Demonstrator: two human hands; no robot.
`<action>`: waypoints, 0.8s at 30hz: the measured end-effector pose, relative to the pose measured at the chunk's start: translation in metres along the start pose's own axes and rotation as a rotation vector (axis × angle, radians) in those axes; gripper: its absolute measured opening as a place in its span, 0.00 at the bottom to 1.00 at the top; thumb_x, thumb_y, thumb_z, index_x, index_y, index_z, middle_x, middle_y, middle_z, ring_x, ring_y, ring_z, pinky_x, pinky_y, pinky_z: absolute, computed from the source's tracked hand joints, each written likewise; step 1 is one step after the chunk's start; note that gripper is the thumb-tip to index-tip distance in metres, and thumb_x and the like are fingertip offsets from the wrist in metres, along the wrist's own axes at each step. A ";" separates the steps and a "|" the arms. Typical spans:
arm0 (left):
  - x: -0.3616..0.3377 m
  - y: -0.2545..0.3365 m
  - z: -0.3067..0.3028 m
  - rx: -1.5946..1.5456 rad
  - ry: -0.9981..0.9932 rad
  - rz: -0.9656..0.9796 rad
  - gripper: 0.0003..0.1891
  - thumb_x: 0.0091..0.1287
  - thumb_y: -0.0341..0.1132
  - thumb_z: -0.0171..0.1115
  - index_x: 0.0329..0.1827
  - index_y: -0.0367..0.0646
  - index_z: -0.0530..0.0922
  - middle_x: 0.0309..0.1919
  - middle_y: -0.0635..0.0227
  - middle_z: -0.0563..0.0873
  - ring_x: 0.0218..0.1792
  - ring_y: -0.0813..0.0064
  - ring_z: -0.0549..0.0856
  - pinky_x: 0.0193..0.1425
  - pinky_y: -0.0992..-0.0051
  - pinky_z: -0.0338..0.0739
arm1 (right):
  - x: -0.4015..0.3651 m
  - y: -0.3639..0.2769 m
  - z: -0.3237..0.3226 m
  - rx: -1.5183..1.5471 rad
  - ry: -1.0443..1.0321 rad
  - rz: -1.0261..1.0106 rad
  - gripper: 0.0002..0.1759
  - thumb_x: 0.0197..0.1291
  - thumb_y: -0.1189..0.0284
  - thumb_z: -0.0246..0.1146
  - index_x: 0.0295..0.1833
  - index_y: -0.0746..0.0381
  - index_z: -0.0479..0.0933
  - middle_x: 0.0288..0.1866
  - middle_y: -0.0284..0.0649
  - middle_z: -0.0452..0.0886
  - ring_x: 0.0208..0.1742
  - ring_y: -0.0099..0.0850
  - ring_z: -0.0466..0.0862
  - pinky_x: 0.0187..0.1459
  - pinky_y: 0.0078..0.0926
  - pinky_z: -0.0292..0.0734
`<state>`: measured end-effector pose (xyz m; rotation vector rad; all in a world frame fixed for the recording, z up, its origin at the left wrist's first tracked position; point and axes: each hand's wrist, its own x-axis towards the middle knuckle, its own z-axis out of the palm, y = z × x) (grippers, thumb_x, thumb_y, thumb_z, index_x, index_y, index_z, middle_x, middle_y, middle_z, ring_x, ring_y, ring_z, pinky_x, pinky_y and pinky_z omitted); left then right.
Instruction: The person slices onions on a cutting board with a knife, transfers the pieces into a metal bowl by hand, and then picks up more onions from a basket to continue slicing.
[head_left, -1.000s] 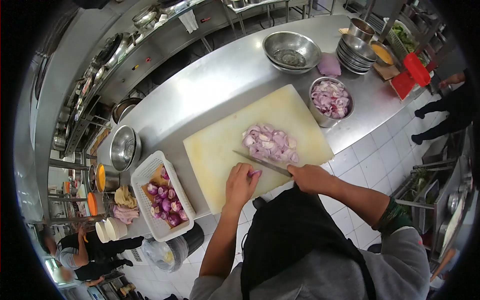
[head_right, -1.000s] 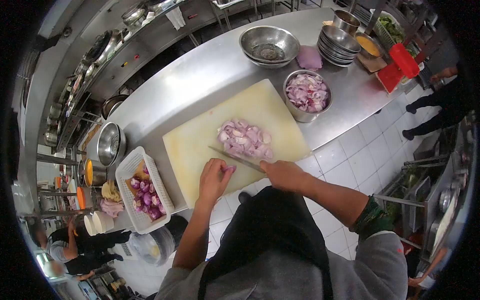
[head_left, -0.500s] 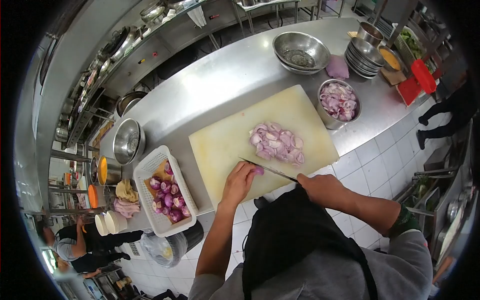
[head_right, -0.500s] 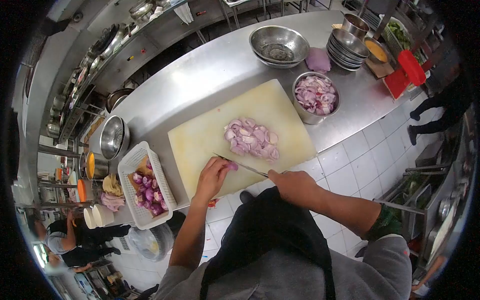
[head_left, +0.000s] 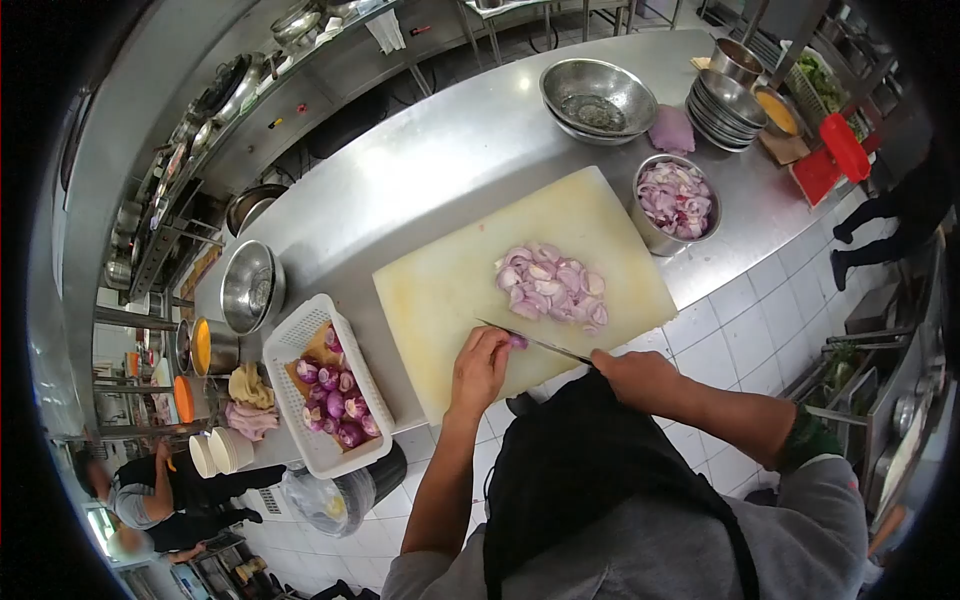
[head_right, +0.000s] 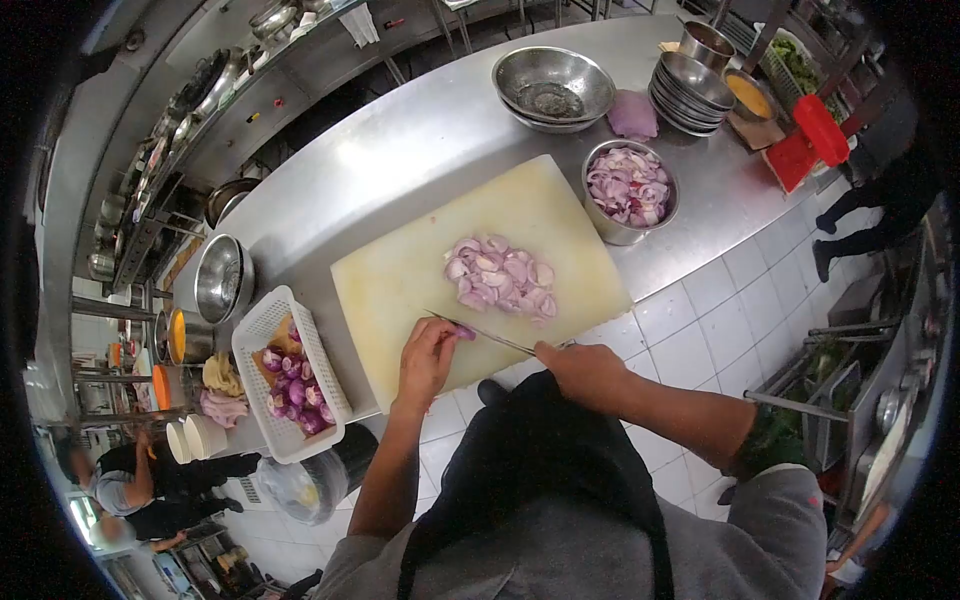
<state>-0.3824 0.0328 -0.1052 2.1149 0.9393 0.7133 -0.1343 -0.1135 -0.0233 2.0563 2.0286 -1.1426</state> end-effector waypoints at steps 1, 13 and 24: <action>0.000 0.000 0.001 -0.010 0.009 0.012 0.07 0.68 0.22 0.68 0.48 0.39 0.83 0.45 0.57 0.86 0.44 0.54 0.87 0.49 0.64 0.83 | 0.011 0.007 0.013 0.005 0.053 -0.032 0.16 0.69 0.76 0.54 0.61 0.61 0.70 0.37 0.57 0.87 0.40 0.59 0.89 0.43 0.58 0.82; -0.001 -0.003 0.002 0.018 0.051 0.065 0.06 0.69 0.23 0.67 0.47 0.37 0.83 0.45 0.57 0.86 0.45 0.54 0.87 0.50 0.64 0.83 | 0.013 0.004 0.020 -0.028 0.083 -0.037 0.16 0.69 0.76 0.54 0.61 0.62 0.69 0.34 0.56 0.87 0.38 0.57 0.89 0.39 0.57 0.83; -0.003 -0.002 0.003 0.016 0.076 0.061 0.05 0.70 0.22 0.65 0.46 0.37 0.83 0.44 0.56 0.87 0.44 0.54 0.88 0.50 0.64 0.83 | 0.016 -0.002 0.024 0.009 0.073 -0.022 0.17 0.69 0.76 0.53 0.62 0.62 0.69 0.37 0.58 0.87 0.40 0.58 0.89 0.41 0.59 0.82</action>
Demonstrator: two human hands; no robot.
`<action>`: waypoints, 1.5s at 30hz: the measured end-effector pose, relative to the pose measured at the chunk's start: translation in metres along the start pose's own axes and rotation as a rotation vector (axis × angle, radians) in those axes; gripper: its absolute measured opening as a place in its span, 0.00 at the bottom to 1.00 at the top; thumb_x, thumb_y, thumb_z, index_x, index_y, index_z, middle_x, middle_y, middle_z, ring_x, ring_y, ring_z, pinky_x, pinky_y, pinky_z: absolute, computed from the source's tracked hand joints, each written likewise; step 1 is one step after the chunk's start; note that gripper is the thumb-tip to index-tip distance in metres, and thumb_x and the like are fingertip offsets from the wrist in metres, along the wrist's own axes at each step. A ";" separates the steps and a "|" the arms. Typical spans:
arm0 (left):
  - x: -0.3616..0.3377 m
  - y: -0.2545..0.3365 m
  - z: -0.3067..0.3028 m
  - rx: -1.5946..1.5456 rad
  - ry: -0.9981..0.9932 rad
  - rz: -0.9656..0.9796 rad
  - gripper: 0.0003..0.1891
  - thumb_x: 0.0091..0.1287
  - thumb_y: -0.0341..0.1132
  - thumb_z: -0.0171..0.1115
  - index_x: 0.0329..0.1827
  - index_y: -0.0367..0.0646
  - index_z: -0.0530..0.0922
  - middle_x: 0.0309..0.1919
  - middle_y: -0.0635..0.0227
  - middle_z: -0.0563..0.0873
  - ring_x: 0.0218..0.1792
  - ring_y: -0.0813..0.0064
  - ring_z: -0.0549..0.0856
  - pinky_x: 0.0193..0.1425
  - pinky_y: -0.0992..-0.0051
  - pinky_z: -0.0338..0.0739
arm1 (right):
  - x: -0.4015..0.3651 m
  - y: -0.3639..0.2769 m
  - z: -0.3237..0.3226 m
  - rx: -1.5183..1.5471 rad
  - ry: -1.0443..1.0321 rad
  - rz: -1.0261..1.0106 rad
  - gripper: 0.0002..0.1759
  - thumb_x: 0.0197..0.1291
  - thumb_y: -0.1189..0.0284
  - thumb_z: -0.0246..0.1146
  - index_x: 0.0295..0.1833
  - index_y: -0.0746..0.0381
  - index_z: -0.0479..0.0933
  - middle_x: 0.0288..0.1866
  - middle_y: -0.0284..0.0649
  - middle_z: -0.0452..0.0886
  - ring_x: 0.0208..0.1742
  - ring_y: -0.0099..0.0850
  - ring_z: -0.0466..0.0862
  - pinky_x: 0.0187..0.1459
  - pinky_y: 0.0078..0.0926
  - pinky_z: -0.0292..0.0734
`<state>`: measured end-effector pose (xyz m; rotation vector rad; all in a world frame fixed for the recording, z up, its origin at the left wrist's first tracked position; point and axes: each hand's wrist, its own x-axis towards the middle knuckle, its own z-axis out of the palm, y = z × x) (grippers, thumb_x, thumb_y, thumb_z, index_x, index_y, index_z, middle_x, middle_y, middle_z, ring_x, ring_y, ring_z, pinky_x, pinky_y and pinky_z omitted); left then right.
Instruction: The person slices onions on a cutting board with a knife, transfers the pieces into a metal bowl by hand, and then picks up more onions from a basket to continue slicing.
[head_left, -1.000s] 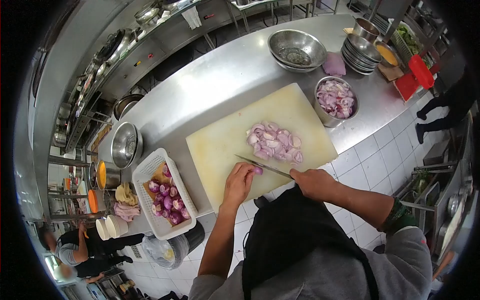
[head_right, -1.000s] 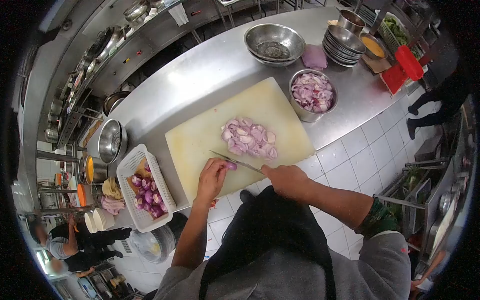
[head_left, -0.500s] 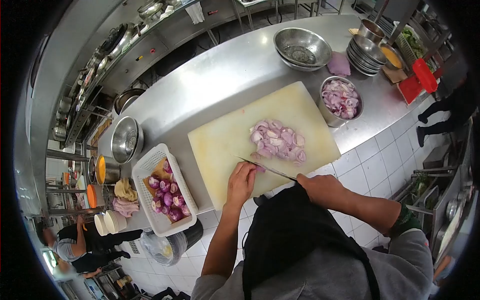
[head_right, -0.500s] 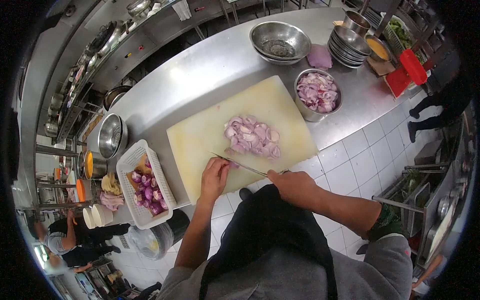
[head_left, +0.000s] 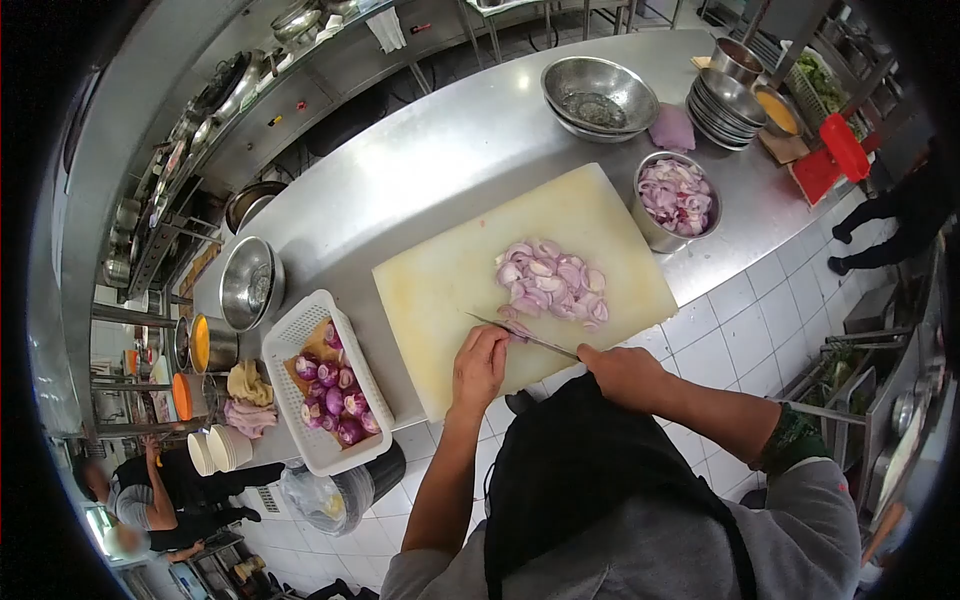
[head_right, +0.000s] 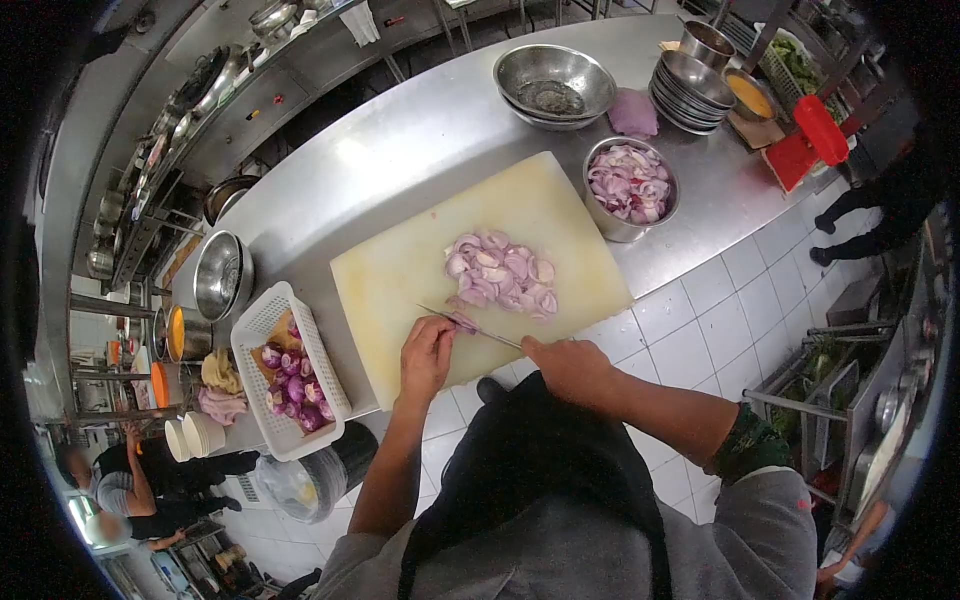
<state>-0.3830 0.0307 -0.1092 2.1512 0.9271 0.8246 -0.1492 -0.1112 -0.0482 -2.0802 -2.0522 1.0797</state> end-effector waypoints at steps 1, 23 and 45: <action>0.000 -0.002 0.000 0.004 0.003 0.006 0.05 0.70 0.22 0.65 0.46 0.37 0.83 0.44 0.56 0.87 0.44 0.54 0.88 0.49 0.64 0.84 | 0.004 0.001 -0.005 -0.002 0.003 -0.025 0.17 0.69 0.77 0.53 0.62 0.62 0.68 0.37 0.58 0.87 0.40 0.58 0.90 0.41 0.59 0.82; -0.004 -0.008 0.001 0.046 0.028 0.010 0.03 0.69 0.23 0.65 0.44 0.36 0.83 0.44 0.54 0.88 0.43 0.54 0.89 0.50 0.65 0.84 | -0.026 -0.020 -0.029 0.010 -0.093 0.064 0.17 0.67 0.76 0.55 0.61 0.63 0.69 0.34 0.59 0.87 0.38 0.59 0.90 0.39 0.59 0.83; 0.026 0.013 -0.051 0.169 0.270 0.008 0.13 0.66 0.24 0.70 0.54 0.41 0.84 0.52 0.55 0.88 0.56 0.50 0.86 0.62 0.59 0.82 | 0.017 0.039 -0.087 -0.031 0.154 0.171 0.15 0.72 0.66 0.58 0.57 0.63 0.72 0.38 0.62 0.85 0.44 0.63 0.86 0.47 0.61 0.78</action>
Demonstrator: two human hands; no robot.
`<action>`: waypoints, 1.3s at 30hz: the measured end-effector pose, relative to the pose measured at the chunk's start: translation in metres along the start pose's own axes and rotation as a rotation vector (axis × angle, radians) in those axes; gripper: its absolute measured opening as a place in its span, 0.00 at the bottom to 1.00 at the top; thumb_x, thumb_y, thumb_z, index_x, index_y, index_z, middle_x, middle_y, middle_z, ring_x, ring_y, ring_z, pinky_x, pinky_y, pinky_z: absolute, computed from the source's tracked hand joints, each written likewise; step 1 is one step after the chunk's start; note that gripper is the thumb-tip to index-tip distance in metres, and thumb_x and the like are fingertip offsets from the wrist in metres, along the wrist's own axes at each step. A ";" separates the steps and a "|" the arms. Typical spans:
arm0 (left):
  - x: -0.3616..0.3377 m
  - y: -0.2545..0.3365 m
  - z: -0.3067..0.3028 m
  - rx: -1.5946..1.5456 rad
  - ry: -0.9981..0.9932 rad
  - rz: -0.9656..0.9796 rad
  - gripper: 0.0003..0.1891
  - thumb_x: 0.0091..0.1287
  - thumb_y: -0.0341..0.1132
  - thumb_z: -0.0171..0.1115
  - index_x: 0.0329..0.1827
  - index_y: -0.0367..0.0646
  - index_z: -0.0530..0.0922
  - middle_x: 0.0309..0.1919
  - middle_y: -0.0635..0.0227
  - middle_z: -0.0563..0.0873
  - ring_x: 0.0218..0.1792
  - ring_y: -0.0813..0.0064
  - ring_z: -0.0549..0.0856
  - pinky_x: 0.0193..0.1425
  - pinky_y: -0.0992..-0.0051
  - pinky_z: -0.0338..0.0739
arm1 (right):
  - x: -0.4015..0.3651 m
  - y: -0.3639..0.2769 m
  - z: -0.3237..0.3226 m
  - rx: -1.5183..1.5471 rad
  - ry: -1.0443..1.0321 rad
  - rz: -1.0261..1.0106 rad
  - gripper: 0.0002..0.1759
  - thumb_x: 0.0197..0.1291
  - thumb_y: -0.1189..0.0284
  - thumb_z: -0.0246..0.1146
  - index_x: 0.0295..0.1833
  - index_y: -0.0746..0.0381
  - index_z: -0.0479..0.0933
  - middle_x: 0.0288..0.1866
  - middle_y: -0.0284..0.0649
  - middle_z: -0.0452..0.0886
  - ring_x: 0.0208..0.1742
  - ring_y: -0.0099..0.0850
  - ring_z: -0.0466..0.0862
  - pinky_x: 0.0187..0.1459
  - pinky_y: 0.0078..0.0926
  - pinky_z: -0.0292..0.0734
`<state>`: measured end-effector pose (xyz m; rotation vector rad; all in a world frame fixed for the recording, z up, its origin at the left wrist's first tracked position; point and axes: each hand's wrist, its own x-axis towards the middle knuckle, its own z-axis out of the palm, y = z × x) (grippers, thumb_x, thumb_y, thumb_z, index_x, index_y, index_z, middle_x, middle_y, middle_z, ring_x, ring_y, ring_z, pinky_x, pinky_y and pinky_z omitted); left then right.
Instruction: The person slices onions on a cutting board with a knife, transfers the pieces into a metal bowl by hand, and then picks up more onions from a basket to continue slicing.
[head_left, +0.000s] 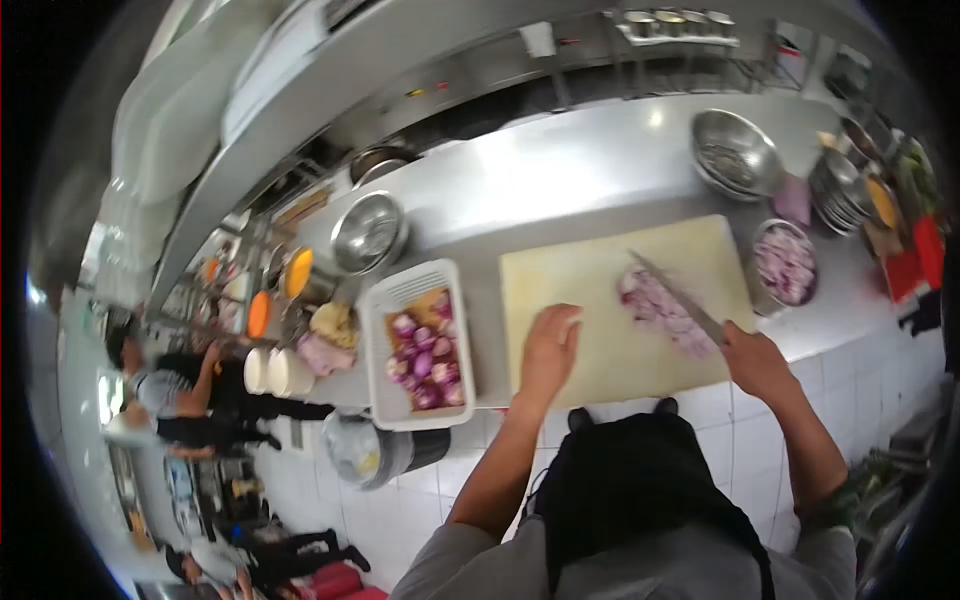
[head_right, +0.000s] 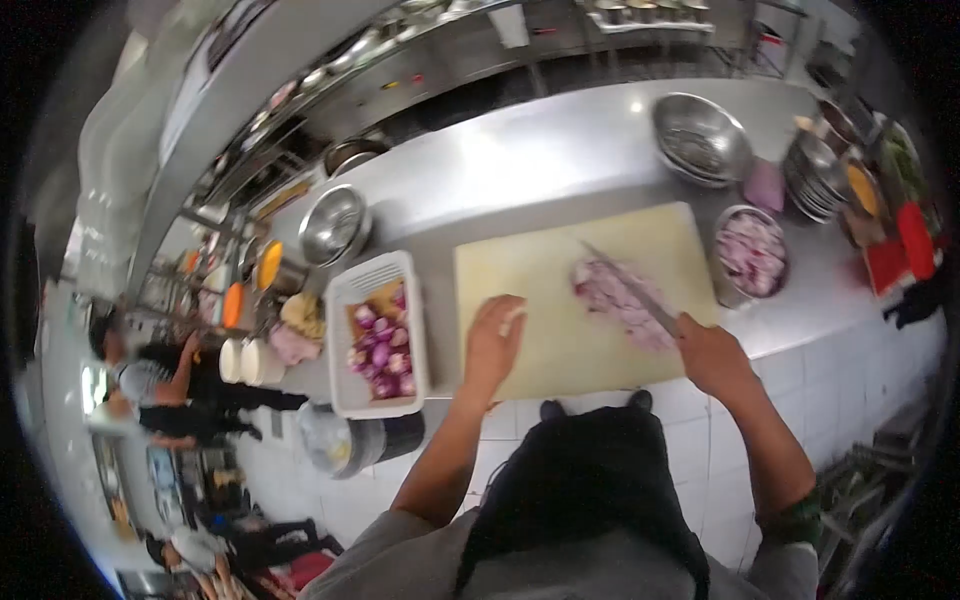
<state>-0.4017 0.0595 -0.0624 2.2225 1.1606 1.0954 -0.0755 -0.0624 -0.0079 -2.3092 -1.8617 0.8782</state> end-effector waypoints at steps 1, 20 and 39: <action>0.000 -0.015 -0.030 0.104 0.056 -0.152 0.14 0.66 0.23 0.70 0.55 0.40 0.84 0.52 0.54 0.88 0.56 0.50 0.86 0.63 0.58 0.81 | -0.010 0.001 0.000 0.004 0.035 -0.029 0.14 0.72 0.68 0.59 0.57 0.63 0.72 0.38 0.62 0.85 0.44 0.63 0.86 0.47 0.61 0.79; -0.009 -0.254 -0.239 0.643 -0.164 -0.504 0.19 0.63 0.33 0.64 0.57 0.34 0.84 0.52 0.42 0.88 0.59 0.41 0.85 0.66 0.52 0.79 | -0.003 -0.038 0.068 0.244 0.114 -0.064 0.22 0.74 0.69 0.59 0.67 0.69 0.69 0.46 0.66 0.85 0.51 0.67 0.83 0.54 0.62 0.76; -0.071 -0.150 -0.221 0.924 -0.234 -0.449 0.24 0.61 0.30 0.65 0.63 0.41 0.80 0.52 0.48 0.86 0.54 0.44 0.83 0.56 0.51 0.83 | -0.017 -0.066 0.069 0.192 -0.182 -0.164 0.15 0.74 0.67 0.60 0.58 0.64 0.70 0.39 0.66 0.84 0.45 0.68 0.83 0.50 0.65 0.75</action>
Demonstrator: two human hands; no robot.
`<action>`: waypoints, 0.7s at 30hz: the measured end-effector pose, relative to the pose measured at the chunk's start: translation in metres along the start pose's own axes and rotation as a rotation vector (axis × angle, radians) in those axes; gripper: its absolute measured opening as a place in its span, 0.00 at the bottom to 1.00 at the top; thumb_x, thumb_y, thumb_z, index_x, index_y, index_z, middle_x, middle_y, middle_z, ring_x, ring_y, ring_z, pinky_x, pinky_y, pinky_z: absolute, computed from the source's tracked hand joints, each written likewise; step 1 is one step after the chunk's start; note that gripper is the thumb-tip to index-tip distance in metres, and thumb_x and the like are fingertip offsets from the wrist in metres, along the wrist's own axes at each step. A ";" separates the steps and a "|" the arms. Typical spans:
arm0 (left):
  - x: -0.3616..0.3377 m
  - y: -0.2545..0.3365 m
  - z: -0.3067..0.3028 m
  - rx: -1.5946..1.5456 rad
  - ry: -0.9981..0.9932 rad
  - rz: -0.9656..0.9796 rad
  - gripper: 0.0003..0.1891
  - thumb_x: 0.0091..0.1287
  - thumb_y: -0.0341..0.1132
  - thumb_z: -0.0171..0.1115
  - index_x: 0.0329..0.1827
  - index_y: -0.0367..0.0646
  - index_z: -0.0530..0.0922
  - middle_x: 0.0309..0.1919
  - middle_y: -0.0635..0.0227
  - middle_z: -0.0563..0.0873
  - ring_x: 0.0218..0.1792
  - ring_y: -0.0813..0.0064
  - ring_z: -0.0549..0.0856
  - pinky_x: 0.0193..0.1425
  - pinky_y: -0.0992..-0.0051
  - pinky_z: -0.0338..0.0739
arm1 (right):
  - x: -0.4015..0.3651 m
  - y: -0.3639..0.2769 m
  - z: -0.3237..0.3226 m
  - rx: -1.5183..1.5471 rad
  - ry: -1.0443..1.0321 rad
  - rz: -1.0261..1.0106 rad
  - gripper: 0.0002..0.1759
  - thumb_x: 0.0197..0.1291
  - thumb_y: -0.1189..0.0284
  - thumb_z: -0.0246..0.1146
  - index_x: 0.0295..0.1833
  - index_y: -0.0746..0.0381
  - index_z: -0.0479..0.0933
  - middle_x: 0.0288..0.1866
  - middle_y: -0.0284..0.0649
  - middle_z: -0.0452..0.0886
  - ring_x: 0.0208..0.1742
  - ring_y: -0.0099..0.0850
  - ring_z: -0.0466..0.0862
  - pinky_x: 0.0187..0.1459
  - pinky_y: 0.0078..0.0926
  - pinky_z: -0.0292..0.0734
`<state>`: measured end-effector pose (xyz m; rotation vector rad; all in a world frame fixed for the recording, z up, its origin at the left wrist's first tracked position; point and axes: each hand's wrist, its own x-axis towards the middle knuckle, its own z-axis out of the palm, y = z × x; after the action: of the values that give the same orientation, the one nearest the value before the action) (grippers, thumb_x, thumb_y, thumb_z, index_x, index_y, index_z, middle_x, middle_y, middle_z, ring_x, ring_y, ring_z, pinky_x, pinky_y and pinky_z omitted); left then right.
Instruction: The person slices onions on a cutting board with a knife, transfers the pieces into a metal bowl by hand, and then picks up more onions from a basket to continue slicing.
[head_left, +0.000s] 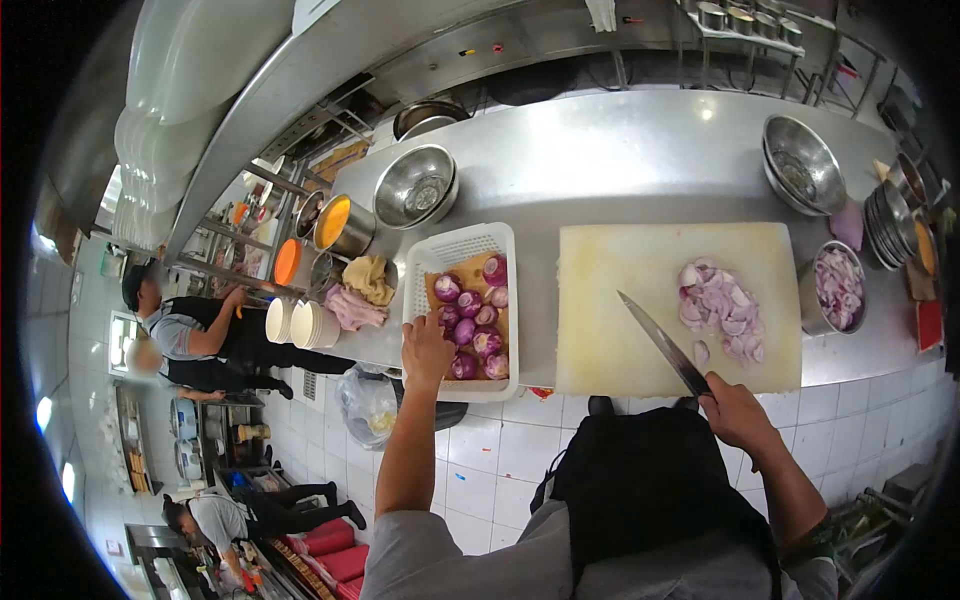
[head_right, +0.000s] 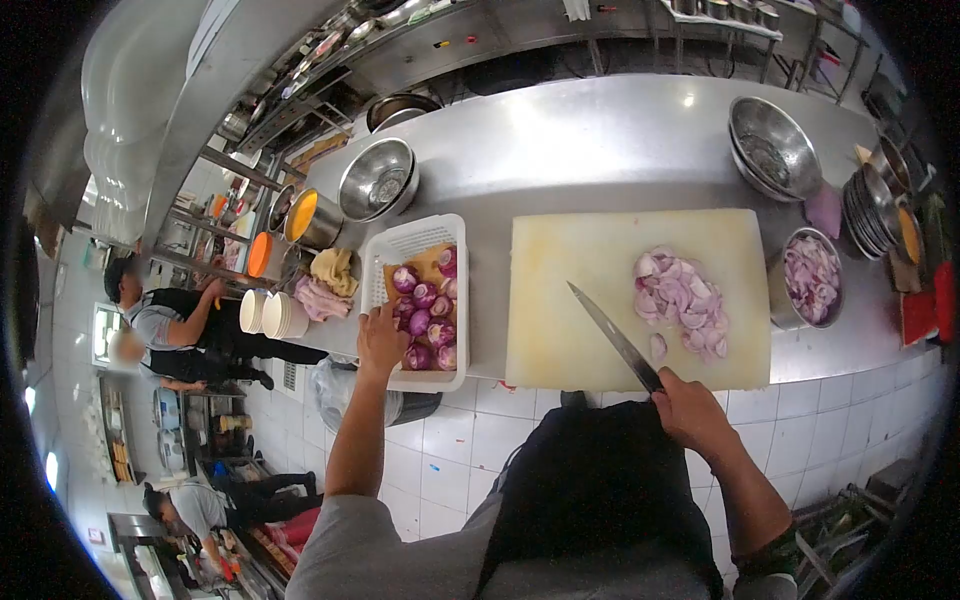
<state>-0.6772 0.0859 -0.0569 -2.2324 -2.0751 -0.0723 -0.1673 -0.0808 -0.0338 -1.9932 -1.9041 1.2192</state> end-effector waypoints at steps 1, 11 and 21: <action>-0.004 -0.001 -0.002 -0.019 0.047 0.019 0.23 0.62 0.29 0.65 0.62 0.39 0.80 0.51 0.46 0.86 0.53 0.43 0.84 0.56 0.51 0.83 | 0.003 0.001 0.002 0.002 -0.006 -0.018 0.15 0.74 0.67 0.60 0.58 0.64 0.70 0.39 0.65 0.84 0.45 0.68 0.83 0.50 0.65 0.75; -0.025 0.172 -0.016 -1.429 -0.112 -0.021 0.28 0.71 0.24 0.71 0.71 0.41 0.70 0.57 0.61 0.80 0.57 0.71 0.84 0.59 0.71 0.81 | 0.006 0.050 -0.009 -0.050 0.113 0.057 0.16 0.74 0.66 0.58 0.59 0.64 0.71 0.38 0.65 0.85 0.45 0.66 0.85 0.50 0.66 0.77; -0.041 0.297 0.038 -1.118 0.026 0.333 0.06 0.67 0.27 0.72 0.43 0.39 0.84 0.45 0.56 0.85 0.48 0.53 0.85 0.52 0.61 0.81 | -0.037 0.008 -0.037 -0.252 0.007 0.077 0.12 0.74 0.71 0.54 0.60 0.61 0.69 0.34 0.56 0.87 0.38 0.57 0.90 0.40 0.56 0.84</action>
<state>-0.3856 0.0283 -0.1093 -3.0112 -1.7845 -1.5441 -0.1337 -0.0991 0.0024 -2.2073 -2.0864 1.0305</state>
